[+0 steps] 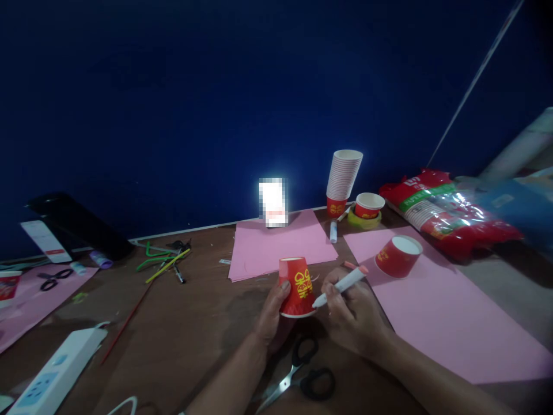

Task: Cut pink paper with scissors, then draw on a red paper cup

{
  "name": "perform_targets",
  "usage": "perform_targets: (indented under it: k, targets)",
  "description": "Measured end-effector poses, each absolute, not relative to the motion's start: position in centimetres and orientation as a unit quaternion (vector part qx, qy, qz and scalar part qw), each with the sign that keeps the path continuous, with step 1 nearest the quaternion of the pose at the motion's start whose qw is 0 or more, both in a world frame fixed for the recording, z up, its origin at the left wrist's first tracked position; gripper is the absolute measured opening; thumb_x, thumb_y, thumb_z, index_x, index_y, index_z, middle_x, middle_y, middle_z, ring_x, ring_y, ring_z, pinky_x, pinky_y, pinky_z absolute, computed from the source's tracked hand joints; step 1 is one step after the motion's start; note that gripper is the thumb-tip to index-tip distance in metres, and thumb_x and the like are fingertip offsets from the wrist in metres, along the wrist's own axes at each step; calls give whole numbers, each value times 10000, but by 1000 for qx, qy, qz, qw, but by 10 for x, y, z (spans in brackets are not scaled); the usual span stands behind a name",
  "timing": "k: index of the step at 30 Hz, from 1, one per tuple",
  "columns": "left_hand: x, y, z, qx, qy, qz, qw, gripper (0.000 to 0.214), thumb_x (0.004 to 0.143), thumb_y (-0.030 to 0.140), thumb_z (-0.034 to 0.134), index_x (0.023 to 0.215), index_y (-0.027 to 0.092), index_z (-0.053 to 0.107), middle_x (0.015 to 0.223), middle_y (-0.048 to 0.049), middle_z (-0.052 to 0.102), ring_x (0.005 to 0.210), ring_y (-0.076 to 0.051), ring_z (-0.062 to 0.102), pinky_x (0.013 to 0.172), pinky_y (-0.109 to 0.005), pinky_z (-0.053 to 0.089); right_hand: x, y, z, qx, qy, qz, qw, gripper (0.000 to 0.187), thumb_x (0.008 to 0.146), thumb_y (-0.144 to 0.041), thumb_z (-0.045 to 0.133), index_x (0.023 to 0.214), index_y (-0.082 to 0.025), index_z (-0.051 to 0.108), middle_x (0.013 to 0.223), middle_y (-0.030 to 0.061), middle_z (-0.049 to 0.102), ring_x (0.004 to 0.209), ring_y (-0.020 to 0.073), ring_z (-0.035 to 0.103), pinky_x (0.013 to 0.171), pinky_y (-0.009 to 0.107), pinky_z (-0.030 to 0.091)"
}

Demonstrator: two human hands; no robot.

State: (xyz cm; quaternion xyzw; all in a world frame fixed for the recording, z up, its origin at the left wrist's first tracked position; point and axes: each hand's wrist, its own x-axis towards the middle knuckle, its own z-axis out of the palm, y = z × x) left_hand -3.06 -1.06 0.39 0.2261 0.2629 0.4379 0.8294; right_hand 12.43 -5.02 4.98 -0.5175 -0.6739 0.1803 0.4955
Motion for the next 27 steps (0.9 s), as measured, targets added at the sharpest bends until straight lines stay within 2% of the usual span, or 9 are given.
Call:
perform_targets:
  k: [5,9,13,21,25,27]
  targets:
    - [-31,-13,3,226,264,425,836,395,764,380,664,1038,97,641,995,-133,703,1023,-306,621,953,-432,423,125,-51,45,-524,-650,197,514,196,901,-203,413,711,-208,459,603,-24,519,520,123,480,520,252,371]
    - [-30,-12,4,202,288,452,820,349,755,356,674,995,104,649,950,-115,708,972,-282,639,943,-410,434,124,-49,49,-516,-672,195,494,219,884,-188,420,671,-204,464,582,-20,517,544,129,492,569,258,394]
    - [-29,-11,9,182,292,465,816,291,774,341,648,932,97,655,864,-102,710,881,-259,660,912,-397,462,123,-48,51,-510,-659,243,497,214,877,-175,432,668,-201,467,585,-25,511,536,121,488,560,249,400]
    - [-31,-9,17,188,280,444,830,407,872,409,477,1024,61,625,900,-142,705,864,-262,665,865,-412,495,119,-52,46,-497,-593,252,582,238,925,-264,411,699,-208,458,564,-37,447,502,115,431,464,233,350]
    - [-30,-9,11,205,275,425,838,474,833,504,534,1013,76,627,913,-151,701,897,-279,660,882,-411,482,119,-54,44,-485,-594,287,575,227,932,-275,412,718,-213,458,540,-40,446,470,114,419,439,236,340]
    - [-30,-9,7,211,276,422,837,463,800,491,595,1028,89,624,926,-148,700,926,-287,654,893,-409,473,120,-55,42,-483,-596,300,567,215,933,-271,414,731,-215,458,530,-44,450,450,112,419,427,235,337]
